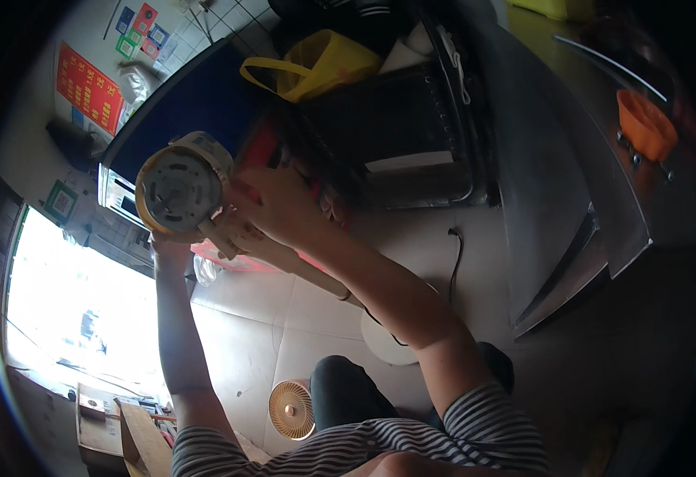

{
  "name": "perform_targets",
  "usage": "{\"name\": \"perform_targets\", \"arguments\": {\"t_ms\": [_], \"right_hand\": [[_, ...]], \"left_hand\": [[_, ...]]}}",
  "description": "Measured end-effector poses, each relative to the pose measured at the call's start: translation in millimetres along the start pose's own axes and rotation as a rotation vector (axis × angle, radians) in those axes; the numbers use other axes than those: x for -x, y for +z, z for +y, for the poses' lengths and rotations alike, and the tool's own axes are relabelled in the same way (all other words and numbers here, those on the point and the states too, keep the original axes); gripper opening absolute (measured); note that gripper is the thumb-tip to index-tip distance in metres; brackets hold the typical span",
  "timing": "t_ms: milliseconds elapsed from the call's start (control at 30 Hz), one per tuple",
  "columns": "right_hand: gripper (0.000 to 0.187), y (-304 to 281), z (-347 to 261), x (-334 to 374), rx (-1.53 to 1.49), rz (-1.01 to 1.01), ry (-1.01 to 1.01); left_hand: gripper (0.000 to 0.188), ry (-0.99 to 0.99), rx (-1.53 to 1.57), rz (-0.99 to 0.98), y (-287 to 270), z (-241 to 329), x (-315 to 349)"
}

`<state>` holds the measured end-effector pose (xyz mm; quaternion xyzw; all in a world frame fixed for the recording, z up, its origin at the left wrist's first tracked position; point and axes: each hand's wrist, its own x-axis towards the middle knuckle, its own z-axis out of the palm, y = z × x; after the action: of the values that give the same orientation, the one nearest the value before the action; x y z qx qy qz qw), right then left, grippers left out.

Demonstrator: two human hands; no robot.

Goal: The person assembles a standing fan by attaching the front grille, inserting the motor housing onto the stand, and securing it with a screw. The person then attaches the rear grille to complete the assembly.

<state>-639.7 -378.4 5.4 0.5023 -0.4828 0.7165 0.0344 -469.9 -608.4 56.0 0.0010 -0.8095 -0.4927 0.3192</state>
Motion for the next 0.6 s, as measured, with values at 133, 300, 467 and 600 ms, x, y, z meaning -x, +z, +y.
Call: {"name": "perform_targets", "arguments": {"t_ms": [133, 300, 467, 600], "right_hand": [[0.025, -3.1, -6.3, 2.1, 0.007, -0.035, 0.012], [0.022, -3.0, -16.9, 0.0, 0.088, -0.040, -0.039], [0.020, -5.8, -31.9, -4.0, -0.026, -0.073, 0.184], [0.022, -11.5, -44.9, -8.5, -0.048, -0.119, 0.358]], "left_hand": [[0.097, -0.022, 0.075, 0.034, 4.1, -0.2, 7.3], [0.115, 0.005, 0.240, 0.036, 23.1, 13.7, 1.6], [0.137, -0.055, 0.159, 0.077, 45.2, 45.2, 1.1], [0.138, -0.135, 0.125, 0.107, 54.1, 66.3, 4.0]]}}
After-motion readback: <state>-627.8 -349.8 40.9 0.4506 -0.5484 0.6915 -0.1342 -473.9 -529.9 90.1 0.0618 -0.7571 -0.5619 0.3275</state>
